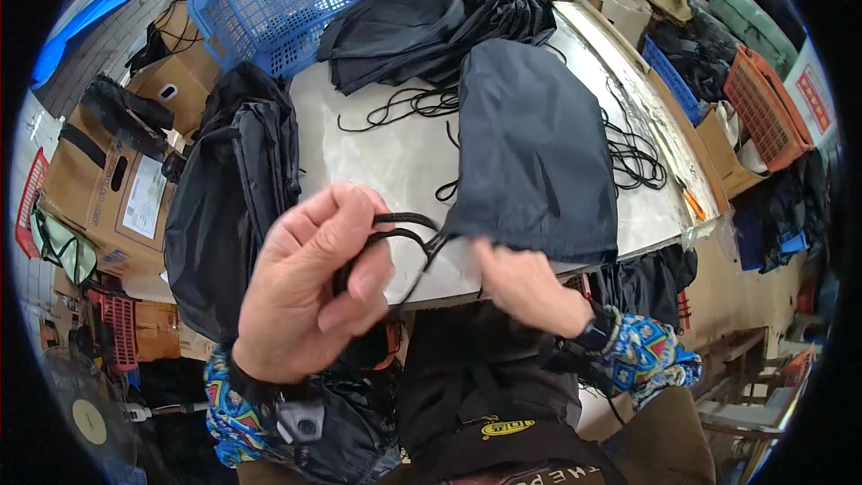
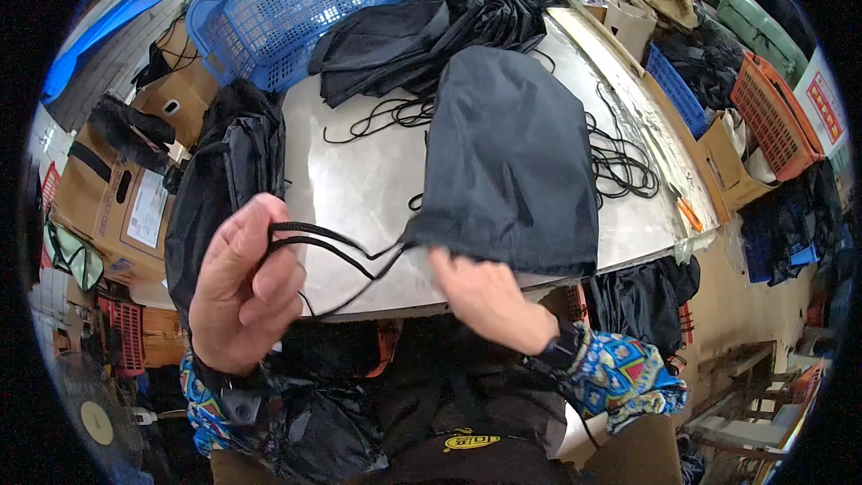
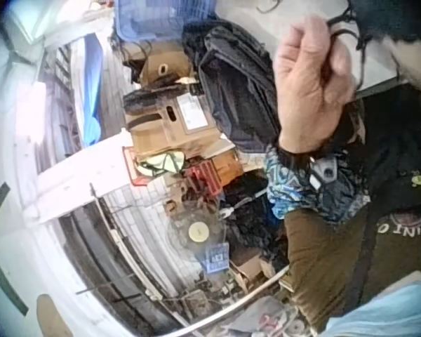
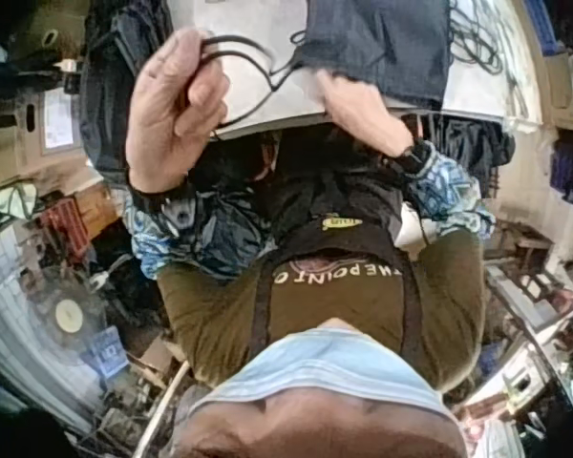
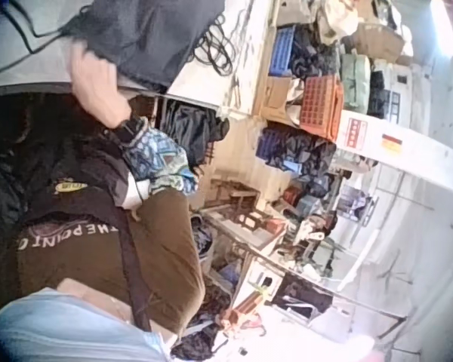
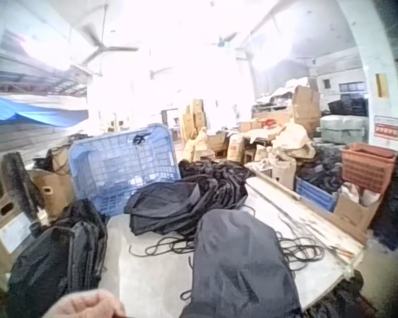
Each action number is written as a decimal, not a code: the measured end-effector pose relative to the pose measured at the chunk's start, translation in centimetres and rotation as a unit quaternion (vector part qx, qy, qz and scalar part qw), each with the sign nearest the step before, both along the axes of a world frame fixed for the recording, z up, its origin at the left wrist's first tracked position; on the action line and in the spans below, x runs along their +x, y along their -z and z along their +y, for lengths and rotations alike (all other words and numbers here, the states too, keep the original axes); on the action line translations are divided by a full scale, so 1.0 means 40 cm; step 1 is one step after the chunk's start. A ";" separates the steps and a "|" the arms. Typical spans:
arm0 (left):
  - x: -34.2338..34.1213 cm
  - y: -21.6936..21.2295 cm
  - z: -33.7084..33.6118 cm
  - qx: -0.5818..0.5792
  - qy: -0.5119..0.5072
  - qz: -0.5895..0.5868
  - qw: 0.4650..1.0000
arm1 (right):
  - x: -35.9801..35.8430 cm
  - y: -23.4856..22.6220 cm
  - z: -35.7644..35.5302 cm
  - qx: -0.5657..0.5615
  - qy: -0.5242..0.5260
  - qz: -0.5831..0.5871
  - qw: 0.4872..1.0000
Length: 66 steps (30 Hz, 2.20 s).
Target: The person assembles black drawstring bags by threading black cords through the top hems using a metal hook tool. They pull the cords through the fabric channels, tie knots to secure the ends, and place the finished bags into a pile. The process is repeated for multiple bags in a workshop setting.
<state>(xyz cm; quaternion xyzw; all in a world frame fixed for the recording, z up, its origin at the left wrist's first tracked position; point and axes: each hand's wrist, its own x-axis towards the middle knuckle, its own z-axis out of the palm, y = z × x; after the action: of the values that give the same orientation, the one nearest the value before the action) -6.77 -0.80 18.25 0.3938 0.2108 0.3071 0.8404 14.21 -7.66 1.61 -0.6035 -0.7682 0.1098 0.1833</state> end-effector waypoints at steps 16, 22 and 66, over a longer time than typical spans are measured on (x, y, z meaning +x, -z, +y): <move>-0.253 -0.029 0.272 0.537 -0.432 0.315 0.652 | 0.228 0.232 0.008 0.229 0.113 -0.080 0.964; -0.453 0.027 0.404 0.591 -0.408 0.496 0.487 | 0.231 0.097 0.057 0.118 0.089 0.025 0.989; 0.230 0.494 0.011 -0.124 -0.041 0.162 0.978 | 0.314 0.048 -0.243 -0.036 0.377 0.175 0.909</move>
<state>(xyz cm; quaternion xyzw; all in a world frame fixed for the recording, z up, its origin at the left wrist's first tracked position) 2.43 -0.36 -1.50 0.3217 0.3971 0.2447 0.8240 26.77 -17.38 -0.32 -0.8258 -0.4344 0.1639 0.3203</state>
